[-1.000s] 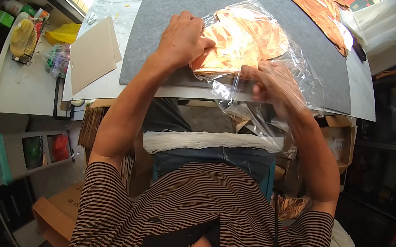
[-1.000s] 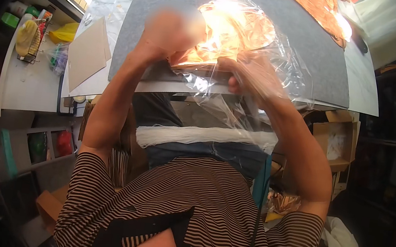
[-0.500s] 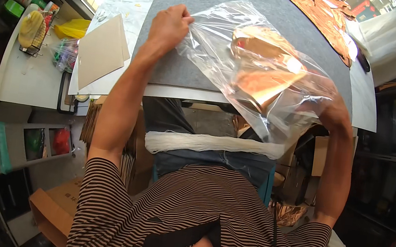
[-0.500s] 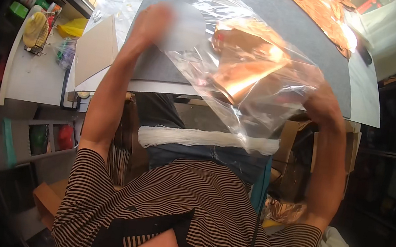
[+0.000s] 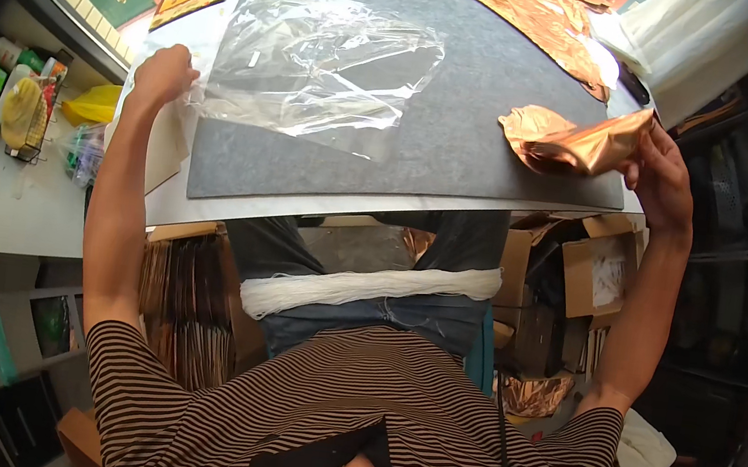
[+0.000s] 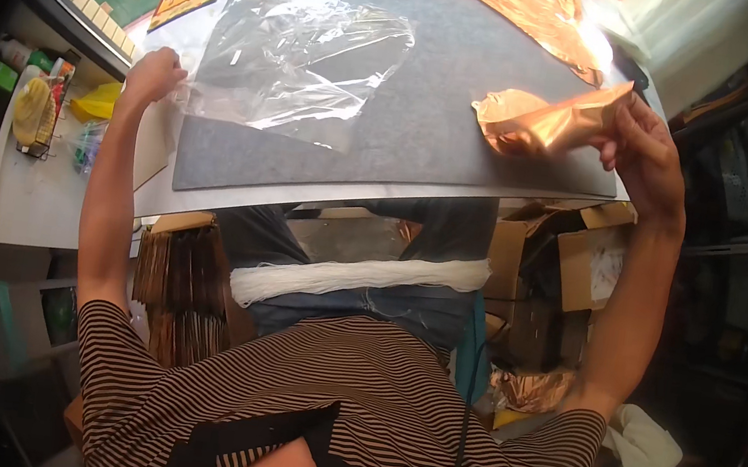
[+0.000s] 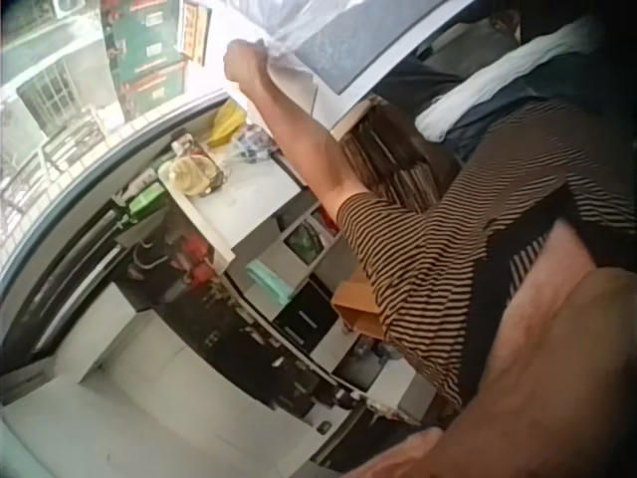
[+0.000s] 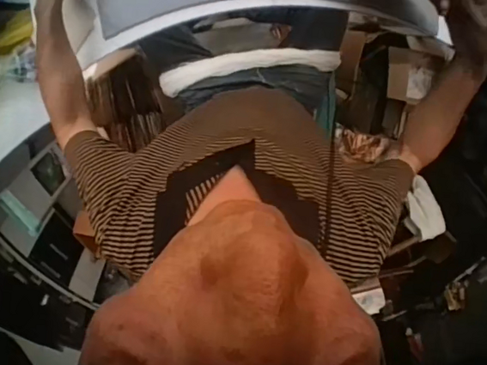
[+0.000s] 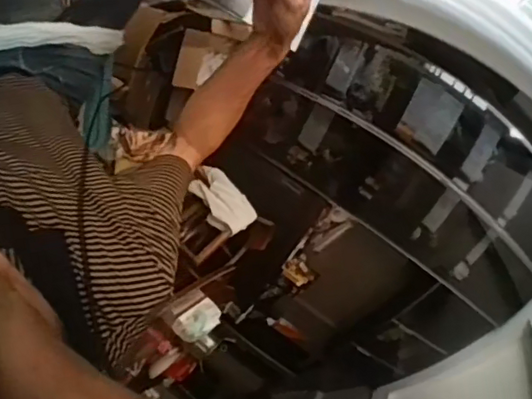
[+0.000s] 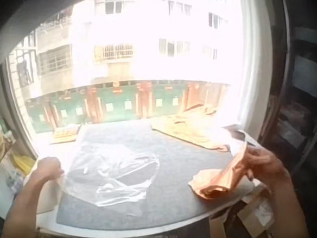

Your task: Folding foil balloons and placing them into clear plastic packaging sleeves.

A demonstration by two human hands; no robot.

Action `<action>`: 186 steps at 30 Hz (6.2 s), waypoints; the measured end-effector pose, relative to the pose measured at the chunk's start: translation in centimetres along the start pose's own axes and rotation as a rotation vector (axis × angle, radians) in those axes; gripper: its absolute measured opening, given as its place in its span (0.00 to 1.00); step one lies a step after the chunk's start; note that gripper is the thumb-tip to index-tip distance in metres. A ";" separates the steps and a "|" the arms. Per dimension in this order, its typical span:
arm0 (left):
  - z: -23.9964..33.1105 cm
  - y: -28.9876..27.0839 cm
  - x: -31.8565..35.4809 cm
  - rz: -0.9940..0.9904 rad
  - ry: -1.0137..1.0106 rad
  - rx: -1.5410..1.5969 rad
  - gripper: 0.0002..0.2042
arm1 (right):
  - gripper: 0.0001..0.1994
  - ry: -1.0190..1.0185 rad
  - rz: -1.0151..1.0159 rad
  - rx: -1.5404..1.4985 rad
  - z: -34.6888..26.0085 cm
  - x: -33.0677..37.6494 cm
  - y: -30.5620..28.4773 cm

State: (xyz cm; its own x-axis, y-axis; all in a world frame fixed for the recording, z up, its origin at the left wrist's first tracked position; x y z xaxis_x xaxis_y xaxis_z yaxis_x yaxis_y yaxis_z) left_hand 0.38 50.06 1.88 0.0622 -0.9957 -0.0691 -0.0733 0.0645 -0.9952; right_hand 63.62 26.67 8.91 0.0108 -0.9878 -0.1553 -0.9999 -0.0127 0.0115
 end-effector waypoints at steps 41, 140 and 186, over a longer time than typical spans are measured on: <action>27.5 -17.7 4.8 -0.508 0.542 2.447 0.08 | 0.14 0.212 -0.459 0.155 6.3 -5.0 14.8; 16.8 -18.5 -4.6 -0.036 0.552 1.661 0.09 | 0.13 -0.331 0.330 0.415 -6.5 -20.3 4.7; 22.2 -1.4 17.5 -0.394 0.489 1.087 0.22 | 0.12 -0.179 0.097 0.575 8.2 -1.4 18.8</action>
State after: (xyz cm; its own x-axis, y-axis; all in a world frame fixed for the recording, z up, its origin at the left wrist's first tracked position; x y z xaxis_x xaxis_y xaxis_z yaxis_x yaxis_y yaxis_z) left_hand 23.67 34.04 0.53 -0.4984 -0.8657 0.0467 0.7380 -0.4520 -0.5010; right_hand 44.70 29.05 1.29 -0.0332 -0.9383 -0.3443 -0.8439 0.2109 -0.4934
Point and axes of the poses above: each hand's wrist, its own x-axis away from the middle knuckle, its own y-axis out of the palm, z = x × y, the point moved 10 cm from there along -x, towards the middle knuckle, and after that the axes turned 8 degrees about -y, right-handed, at the moved point
